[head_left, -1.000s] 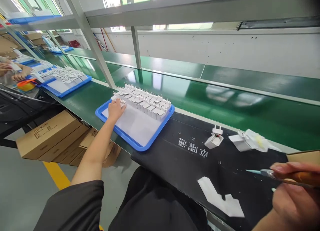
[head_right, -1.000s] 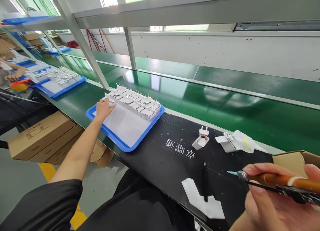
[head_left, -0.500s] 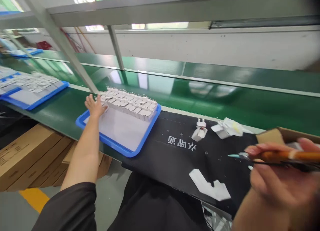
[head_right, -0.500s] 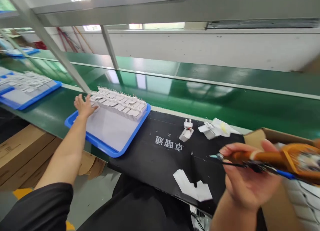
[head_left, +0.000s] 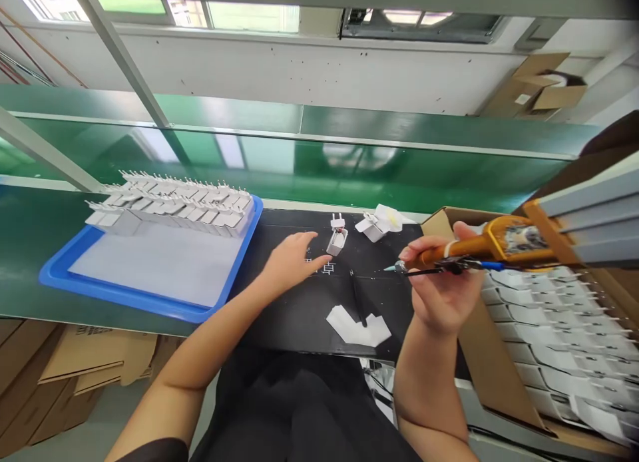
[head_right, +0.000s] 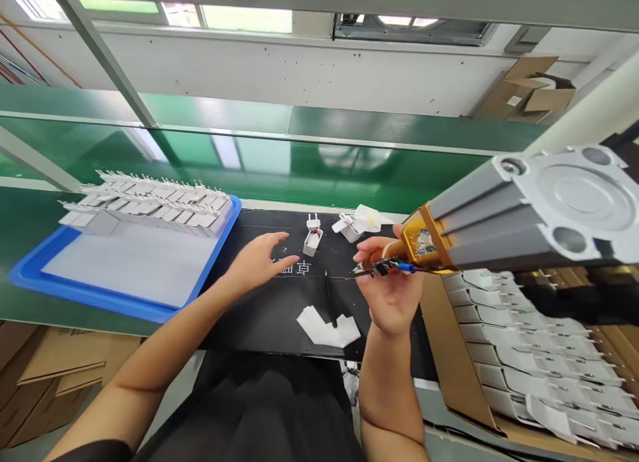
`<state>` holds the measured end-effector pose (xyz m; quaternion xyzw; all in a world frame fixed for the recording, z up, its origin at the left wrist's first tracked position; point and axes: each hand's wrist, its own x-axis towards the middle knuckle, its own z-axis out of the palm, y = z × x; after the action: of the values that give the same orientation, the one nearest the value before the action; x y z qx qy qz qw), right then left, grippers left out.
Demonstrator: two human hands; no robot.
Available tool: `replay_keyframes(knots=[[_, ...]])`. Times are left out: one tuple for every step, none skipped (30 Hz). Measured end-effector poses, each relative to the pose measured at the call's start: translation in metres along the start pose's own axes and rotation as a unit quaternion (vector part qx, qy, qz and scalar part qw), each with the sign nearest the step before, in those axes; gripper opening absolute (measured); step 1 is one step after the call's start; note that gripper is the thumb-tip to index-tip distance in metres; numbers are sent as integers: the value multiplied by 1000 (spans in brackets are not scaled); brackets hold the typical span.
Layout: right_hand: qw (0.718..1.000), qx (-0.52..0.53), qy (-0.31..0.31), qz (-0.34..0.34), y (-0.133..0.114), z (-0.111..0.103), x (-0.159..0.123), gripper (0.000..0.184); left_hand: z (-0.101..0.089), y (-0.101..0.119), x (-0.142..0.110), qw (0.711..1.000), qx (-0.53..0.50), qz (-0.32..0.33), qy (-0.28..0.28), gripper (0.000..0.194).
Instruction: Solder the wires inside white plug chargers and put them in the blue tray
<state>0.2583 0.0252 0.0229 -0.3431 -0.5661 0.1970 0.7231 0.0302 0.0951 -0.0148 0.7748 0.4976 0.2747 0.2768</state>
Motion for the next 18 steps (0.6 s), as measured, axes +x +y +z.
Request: replay_keyframes(knots=[[1000, 2, -3, 1, 0, 0, 0, 60, 20, 4, 9, 999, -21, -23, -23, 64], [1000, 5, -6, 1, 0, -1, 0, 60, 38, 4, 19, 997, -47, -47, -38, 74], [1000, 8, -9, 0, 0, -1, 0, 60, 51, 2, 29, 994, -72, -70, -39, 81], [1000, 10, -10, -2, 0, -1, 0, 60, 61, -1, 37, 991, -94, -92, -33, 82], [1000, 11, -10, -2, 1, -2, 0, 59, 68, -4, 44, 988, -113, -103, -29, 81], [1000, 10, -10, -2, 1, -2, 0, 59, 71, -7, 48, 986, -126, -106, -27, 78], [1000, 8, -10, -1, 1, -3, -1, 59, 72, -9, 50, 985, -134, -103, -30, 75], [1000, 6, -10, 0, 1, -3, -1, 59, 71, -11, 50, 985, -137, -96, -39, 74], [1000, 5, -11, 1, 2, -4, -1, 58, 68, -13, 48, 985, -137, -88, -51, 74], [1000, 5, -13, -2, 2, -5, -2, 57, 65, -15, 44, 985, -137, -83, -65, 75], [1000, 6, -14, -5, 2, -5, -2, 56, 60, -17, 39, 984, -138, -77, -84, 77], [1000, 8, -14, -9, 2, -6, -2, 55, 55, -19, 35, 982, -141, -67, -109, 78], [1000, 11, -14, -12, 2, -6, -2, 55, 51, -22, 31, 978, -146, -52, -138, 79], [1000, 13, -13, -15, 3, -6, -2, 55, 47, -25, 28, 974, -151, -34, -166, 80], [1000, 16, -11, -18, 3, -6, -3, 53, 44, -28, 26, 969, -154, -13, -192, 80], [1000, 18, -9, -20, 2, -6, -3, 50, 42, -30, 26, 965, -155, 7, -210, 79], [1000, 20, -8, -20, 2, -5, -3, 46, 40, -32, 26, 963, -155, 25, -221, 77], [1000, 20, -8, -19, 2, -5, -3, 41, 40, -34, 26, 961, -156, 38, -224, 74]])
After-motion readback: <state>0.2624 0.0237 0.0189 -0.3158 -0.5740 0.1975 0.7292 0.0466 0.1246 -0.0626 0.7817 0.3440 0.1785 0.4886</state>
